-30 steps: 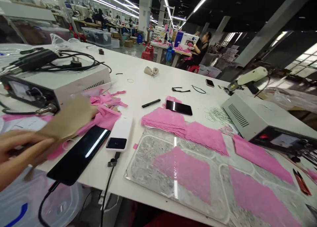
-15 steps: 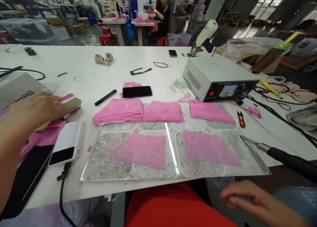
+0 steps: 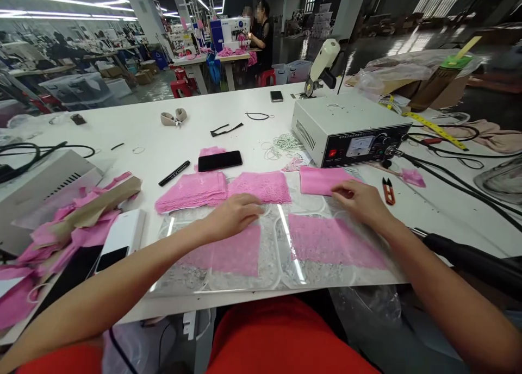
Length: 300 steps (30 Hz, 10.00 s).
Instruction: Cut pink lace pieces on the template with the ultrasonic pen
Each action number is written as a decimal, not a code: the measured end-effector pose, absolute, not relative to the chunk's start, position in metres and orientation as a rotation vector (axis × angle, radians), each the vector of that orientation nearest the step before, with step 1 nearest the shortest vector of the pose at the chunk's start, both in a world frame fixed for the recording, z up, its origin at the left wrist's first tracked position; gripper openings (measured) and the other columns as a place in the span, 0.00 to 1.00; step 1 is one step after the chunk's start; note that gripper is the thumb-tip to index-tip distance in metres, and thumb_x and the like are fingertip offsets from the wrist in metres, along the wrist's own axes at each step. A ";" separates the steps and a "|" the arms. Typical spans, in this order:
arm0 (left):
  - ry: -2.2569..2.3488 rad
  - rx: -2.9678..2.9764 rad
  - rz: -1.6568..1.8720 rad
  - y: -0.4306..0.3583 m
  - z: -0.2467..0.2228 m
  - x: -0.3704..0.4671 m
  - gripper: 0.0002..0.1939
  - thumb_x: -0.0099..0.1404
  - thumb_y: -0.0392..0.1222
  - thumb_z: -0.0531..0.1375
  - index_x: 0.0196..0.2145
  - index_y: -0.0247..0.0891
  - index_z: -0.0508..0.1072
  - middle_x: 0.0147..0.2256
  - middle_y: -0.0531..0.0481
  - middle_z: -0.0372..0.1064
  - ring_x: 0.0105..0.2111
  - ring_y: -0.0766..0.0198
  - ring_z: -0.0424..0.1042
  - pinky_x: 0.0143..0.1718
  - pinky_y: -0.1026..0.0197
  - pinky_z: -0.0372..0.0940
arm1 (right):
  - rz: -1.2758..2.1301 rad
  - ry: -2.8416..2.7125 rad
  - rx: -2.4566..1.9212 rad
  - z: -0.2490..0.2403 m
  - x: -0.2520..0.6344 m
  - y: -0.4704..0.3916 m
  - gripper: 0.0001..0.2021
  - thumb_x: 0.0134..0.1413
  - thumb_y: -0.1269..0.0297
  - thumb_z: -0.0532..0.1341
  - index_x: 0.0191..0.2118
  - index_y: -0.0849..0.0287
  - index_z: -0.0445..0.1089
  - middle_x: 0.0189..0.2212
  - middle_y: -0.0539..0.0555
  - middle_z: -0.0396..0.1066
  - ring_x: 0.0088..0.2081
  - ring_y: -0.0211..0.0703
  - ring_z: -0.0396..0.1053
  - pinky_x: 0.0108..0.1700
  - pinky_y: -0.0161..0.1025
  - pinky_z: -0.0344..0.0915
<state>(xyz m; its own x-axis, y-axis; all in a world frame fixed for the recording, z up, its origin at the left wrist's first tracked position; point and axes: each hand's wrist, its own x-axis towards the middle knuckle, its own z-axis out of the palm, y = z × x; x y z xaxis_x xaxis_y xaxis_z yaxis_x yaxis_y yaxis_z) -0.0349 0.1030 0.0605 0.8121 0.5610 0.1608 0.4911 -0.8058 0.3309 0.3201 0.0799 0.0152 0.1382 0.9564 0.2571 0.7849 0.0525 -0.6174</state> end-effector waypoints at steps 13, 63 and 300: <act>0.767 2.604 0.242 0.206 0.033 0.136 0.06 0.60 0.32 0.62 0.29 0.35 0.79 0.34 0.49 0.75 0.37 0.62 0.73 0.40 0.62 0.66 | 0.416 -1.704 -1.829 0.003 0.338 0.113 0.08 0.48 0.60 0.59 0.27 0.56 0.72 0.28 0.52 0.74 0.27 0.39 0.65 0.31 0.38 0.57; 0.859 2.784 0.337 0.179 0.071 0.157 0.13 0.70 0.37 0.55 0.36 0.35 0.79 0.40 0.44 0.75 0.42 0.56 0.72 0.46 0.54 0.63 | -0.166 -1.765 -1.810 0.016 0.338 0.077 0.11 0.55 0.70 0.55 0.38 0.59 0.76 0.38 0.61 0.75 0.44 0.55 0.69 0.45 0.49 0.65; 0.093 3.073 0.066 0.115 0.025 0.074 0.26 0.76 0.57 0.45 0.65 0.46 0.63 0.65 0.36 0.57 0.61 0.44 0.63 0.57 0.43 0.59 | -0.168 -1.709 -1.528 -0.010 0.333 -0.087 0.16 0.56 0.78 0.62 0.47 0.54 0.74 0.44 0.58 0.73 0.45 0.45 0.74 0.46 0.42 0.74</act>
<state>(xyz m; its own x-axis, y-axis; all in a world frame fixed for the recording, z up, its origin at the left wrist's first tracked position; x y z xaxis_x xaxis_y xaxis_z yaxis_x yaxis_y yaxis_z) 0.0742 0.1149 0.0255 0.9973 0.0616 0.0409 0.0587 -0.9960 0.0677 0.3330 -0.0867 -0.0102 0.0708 0.7685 0.6359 0.8777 0.2549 -0.4058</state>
